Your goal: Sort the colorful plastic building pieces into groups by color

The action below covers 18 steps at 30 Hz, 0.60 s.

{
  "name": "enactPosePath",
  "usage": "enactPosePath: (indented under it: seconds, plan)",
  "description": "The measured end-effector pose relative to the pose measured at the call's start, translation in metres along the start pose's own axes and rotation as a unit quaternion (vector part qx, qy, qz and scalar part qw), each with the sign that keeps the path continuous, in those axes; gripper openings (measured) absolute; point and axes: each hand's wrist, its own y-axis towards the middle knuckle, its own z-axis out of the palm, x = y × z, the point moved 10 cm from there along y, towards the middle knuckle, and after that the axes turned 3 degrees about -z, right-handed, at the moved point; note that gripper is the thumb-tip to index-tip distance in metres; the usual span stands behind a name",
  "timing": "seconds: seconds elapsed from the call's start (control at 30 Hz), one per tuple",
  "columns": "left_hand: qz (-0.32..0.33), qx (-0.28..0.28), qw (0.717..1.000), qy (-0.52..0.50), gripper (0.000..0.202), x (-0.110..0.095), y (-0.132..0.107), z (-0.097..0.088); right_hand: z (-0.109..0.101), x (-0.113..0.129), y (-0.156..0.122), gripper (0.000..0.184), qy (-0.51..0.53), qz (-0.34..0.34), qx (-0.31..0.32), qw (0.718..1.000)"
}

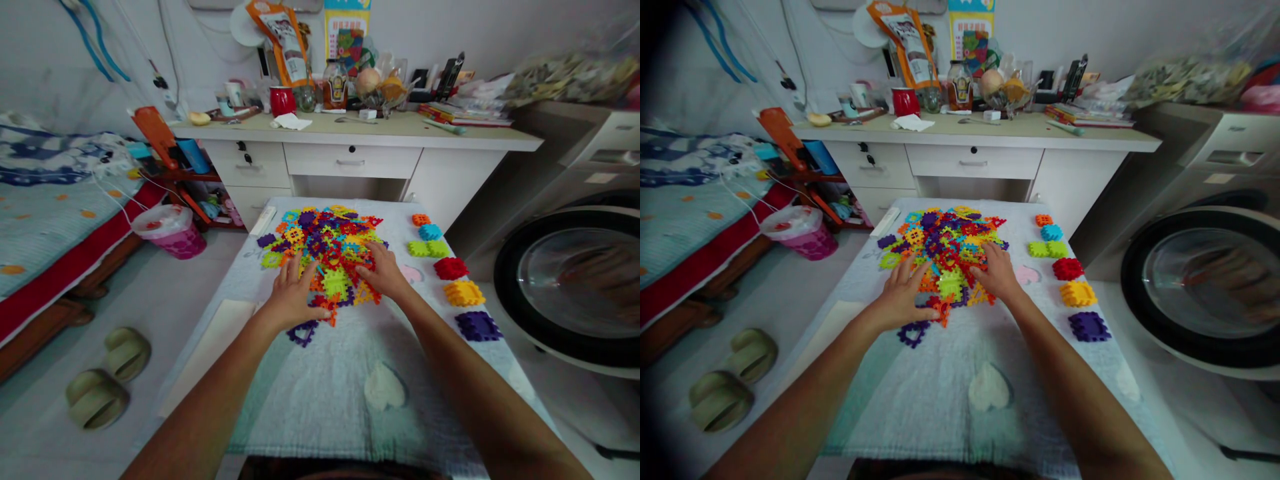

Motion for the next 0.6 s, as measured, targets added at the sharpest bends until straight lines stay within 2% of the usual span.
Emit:
enactPosePath:
  seconds: [0.13,0.23,0.4,0.6]
  plan:
    - [-0.02,0.064,0.997,0.046,0.112,0.005,-0.053,0.019,0.016,-0.006,-0.035,0.111,-0.05,-0.001,0.057,0.997]
    - [-0.02,0.052,0.996,0.067,0.088,-0.002,-0.067,0.027,0.026,-0.003,-0.049,0.127,-0.052,-0.026,0.065,0.996]
    - [0.03,0.003,0.996,0.085,0.061,-0.026,-0.054,0.035,0.024,0.011,-0.057,0.112,-0.044,-0.083,0.03,0.995]
    - [0.025,-0.013,0.995,0.094,0.058,-0.035,-0.031,0.032,0.021,0.019,-0.06,0.1,-0.032,-0.099,0.028,0.994]
